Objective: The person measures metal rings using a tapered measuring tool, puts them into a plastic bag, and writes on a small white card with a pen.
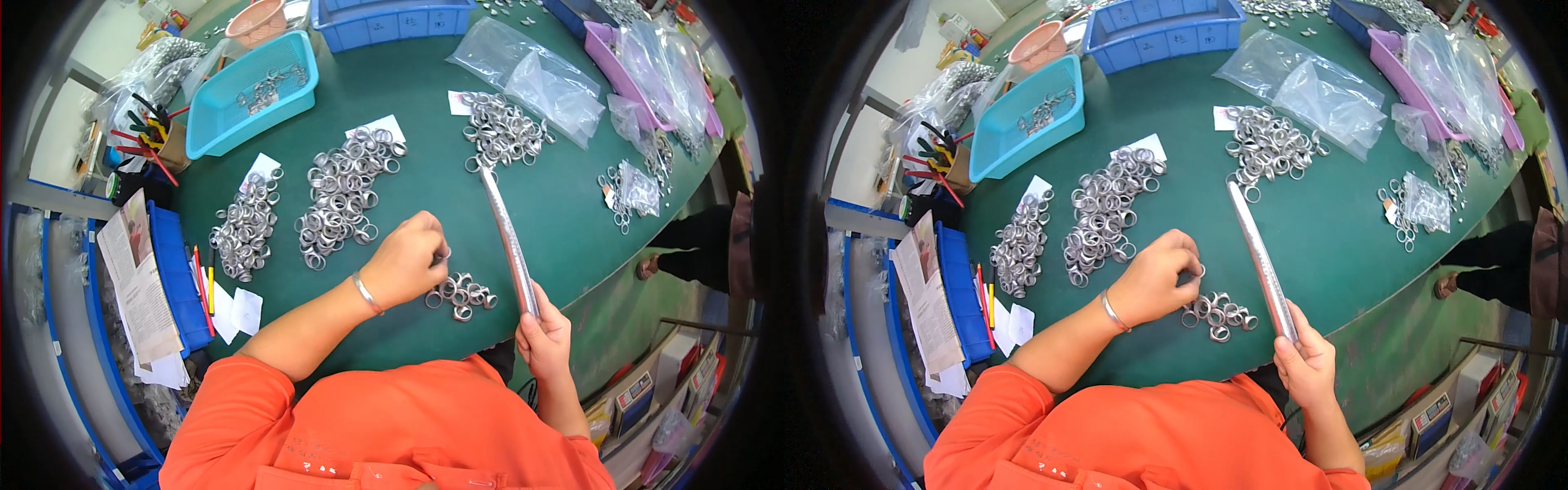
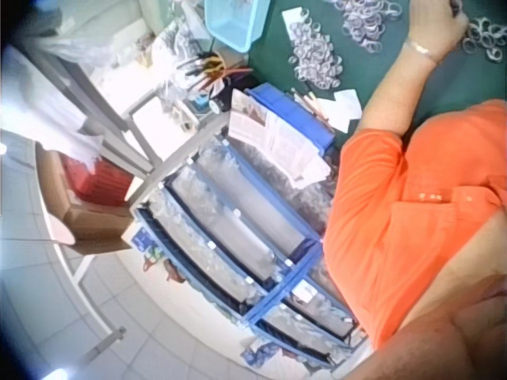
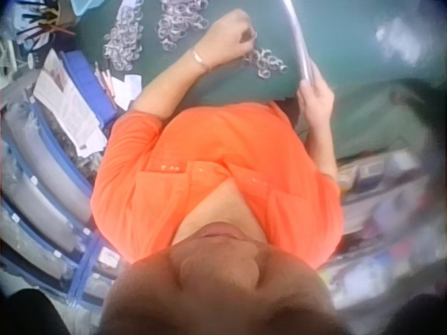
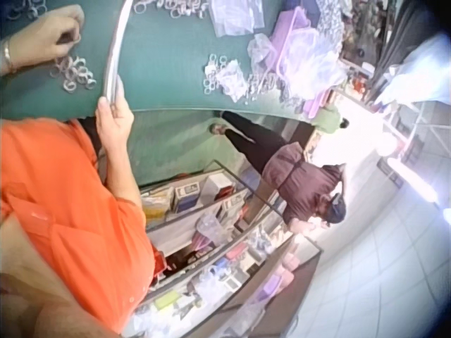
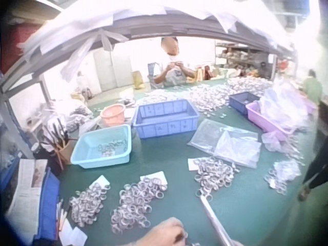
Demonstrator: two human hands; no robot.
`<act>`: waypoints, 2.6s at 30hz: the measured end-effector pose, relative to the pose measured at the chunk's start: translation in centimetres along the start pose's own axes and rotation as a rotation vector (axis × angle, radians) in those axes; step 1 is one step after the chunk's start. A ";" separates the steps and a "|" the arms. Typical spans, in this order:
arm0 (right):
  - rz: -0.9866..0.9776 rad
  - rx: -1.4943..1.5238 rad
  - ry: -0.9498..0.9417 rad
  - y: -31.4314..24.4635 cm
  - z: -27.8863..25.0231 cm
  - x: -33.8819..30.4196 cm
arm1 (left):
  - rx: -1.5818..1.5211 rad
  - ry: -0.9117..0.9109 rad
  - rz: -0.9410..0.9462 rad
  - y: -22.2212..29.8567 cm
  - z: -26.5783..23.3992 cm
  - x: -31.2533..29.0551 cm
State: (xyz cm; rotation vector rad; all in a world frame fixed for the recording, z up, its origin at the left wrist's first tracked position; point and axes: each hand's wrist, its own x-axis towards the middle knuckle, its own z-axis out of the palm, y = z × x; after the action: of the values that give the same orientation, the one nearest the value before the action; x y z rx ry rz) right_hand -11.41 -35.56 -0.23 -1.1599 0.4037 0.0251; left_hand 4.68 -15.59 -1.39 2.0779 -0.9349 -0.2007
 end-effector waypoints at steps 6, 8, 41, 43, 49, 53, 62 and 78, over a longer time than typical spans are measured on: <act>0.016 -0.075 -0.134 0.5 -0.5 -0.1 | -1.443 0.163 -0.402 -0.7 -2.6 -1.3; -0.088 -0.344 -0.149 1.0 -0.6 0.0 | -1.537 0.165 -0.374 -1.1 -2.8 -1.6; -0.219 -0.695 -0.565 -1.7 0.9 0.9 | -1.123 0.248 -0.203 0.5 -4.3 -7.2; -0.084 -0.665 -0.545 -1.6 0.1 1.0 | -1.344 0.738 -0.321 -1.4 -6.6 -8.6; -0.014 -0.583 -0.464 -1.6 0.0 1.5 | 0.516 0.900 -0.498 -5.9 -13.8 -14.3; -0.085 -0.611 -0.463 -2.0 0.9 2.2 | 0.375 0.887 -0.578 -6.3 -13.3 -14.6; -0.056 -0.272 -0.235 -1.9 0.1 1.5 | 0.128 0.333 0.076 0.6 -4.0 -7.3; -0.256 -0.675 -0.409 -1.3 0.2 0.7 | -1.346 0.436 -0.483 -1.0 -3.1 -8.2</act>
State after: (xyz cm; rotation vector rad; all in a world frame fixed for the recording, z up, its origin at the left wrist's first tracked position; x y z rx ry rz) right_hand -10.43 -36.03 0.73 -1.8182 -0.1400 0.1827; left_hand 0.76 -7.71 -1.61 0.9434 0.0833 -0.4468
